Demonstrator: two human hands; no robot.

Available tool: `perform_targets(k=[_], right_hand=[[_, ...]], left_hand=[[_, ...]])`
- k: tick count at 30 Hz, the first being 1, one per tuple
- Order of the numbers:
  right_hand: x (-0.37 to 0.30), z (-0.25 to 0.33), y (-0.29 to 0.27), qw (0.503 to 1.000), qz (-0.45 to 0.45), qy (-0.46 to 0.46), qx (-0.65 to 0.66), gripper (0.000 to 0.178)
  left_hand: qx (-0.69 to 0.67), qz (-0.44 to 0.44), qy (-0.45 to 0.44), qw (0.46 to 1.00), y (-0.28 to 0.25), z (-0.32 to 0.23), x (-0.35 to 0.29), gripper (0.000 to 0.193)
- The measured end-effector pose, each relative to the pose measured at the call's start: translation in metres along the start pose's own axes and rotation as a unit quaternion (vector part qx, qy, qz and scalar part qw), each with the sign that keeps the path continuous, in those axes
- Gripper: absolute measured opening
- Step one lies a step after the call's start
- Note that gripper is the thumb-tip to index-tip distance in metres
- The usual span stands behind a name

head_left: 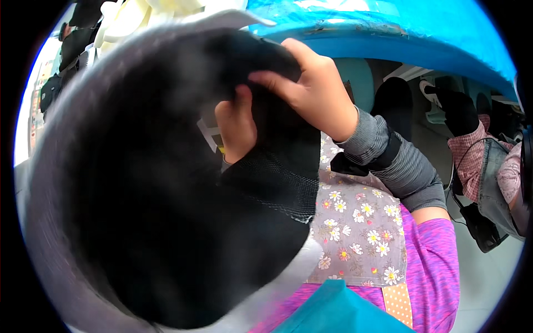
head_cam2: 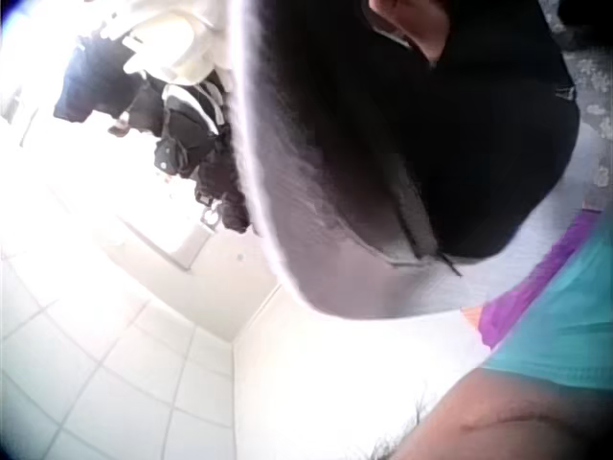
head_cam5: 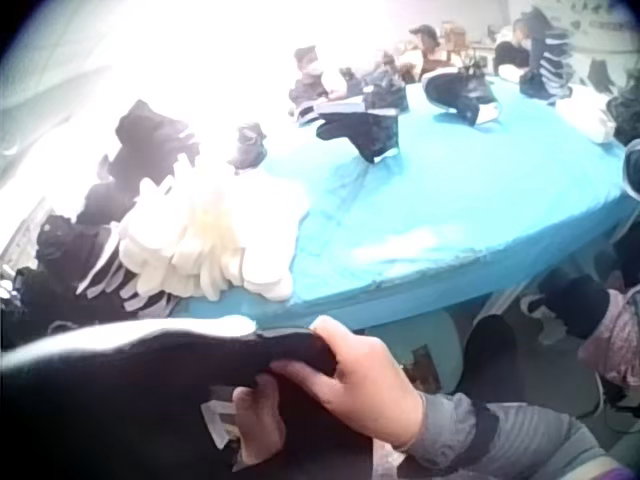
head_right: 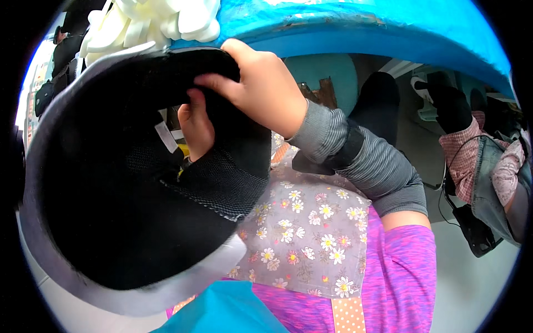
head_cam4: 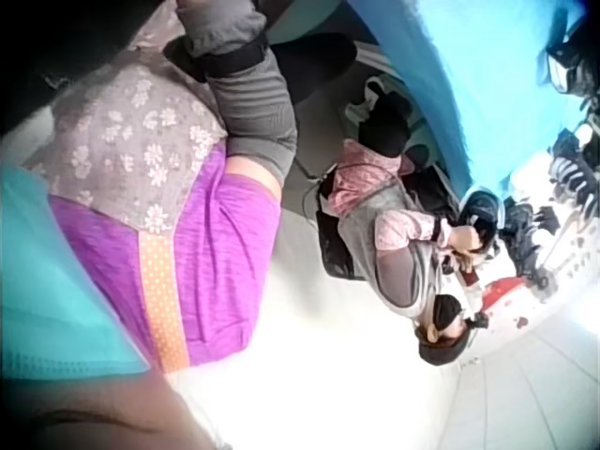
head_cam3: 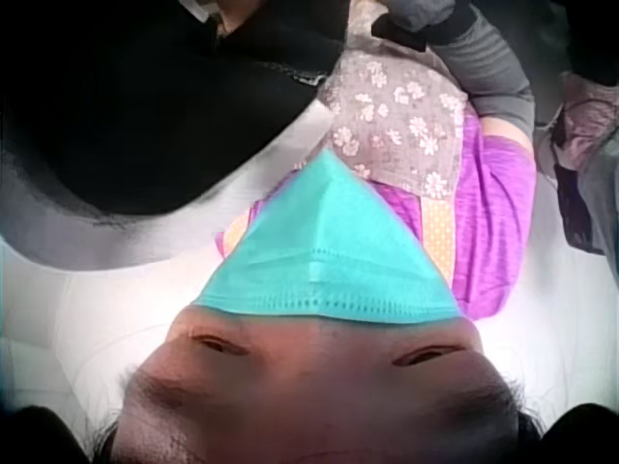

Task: The person is manually inserting and attaching foam cushioning pieces into a black shoe upper at a factory workstation.

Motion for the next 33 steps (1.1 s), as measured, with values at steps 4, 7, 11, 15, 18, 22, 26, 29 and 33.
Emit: perform_targets(k=[4, 7, 11, 15, 18, 22, 26, 29, 33], right_hand=[[-0.009, -0.016, 0.007, 0.985, 0.124, 0.092, 0.078, 0.032], [-0.016, -0.020, 0.011, 0.965, 0.176, 0.189, 0.051, 0.028], [-0.021, -0.027, 0.024, 0.952, 0.175, 0.170, 0.186, 0.032], [-0.035, -0.066, 0.030, 0.876, 0.175, 0.384, 0.233, 0.036], [-0.041, -0.057, 0.021, 0.891, 0.170, 0.342, 0.247, 0.036], [-0.037, -0.053, 0.013, 0.898, 0.155, 0.308, 0.275, 0.035], [-0.036, -0.048, 0.007, 0.893, 0.150, 0.291, 0.309, 0.035], [-0.037, -0.055, 0.004, 0.890, 0.139, 0.281, 0.332, 0.034], [-0.032, -0.059, -0.007, 0.874, 0.111, 0.260, 0.394, 0.033]], left_hand=[[-0.016, 0.003, -0.007, 1.000, -0.007, 0.015, 0.002, 0.052], [-0.080, -0.037, -0.043, 0.995, -0.004, 0.028, 0.004, 0.045], [-0.239, -0.192, -0.041, 0.951, 0.017, 0.037, 0.001, 0.040], [-0.198, -0.084, -0.053, 0.975, 0.025, 0.032, 0.008, 0.035], [-0.125, 0.021, -0.050, 0.991, 0.014, 0.016, -0.003, 0.032], [-0.060, 0.107, -0.023, 0.992, 0.014, 0.005, -0.004, 0.028], [-0.008, 0.156, 0.028, 0.987, 0.021, -0.014, -0.007, 0.025], [0.013, 0.175, 0.080, 0.981, 0.037, -0.021, -0.009, 0.023], [0.014, 0.133, 0.076, 0.988, 0.045, -0.027, -0.009, 0.051]])
Point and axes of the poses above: each hand's wrist, its own x-axis towards the middle knuckle, its own y-axis out of the palm, z = x × y, the point moved 7 cm from there along x, towards the middle knuckle, and after that the axes turned 15 degrees about x, right-handed, at the moved point
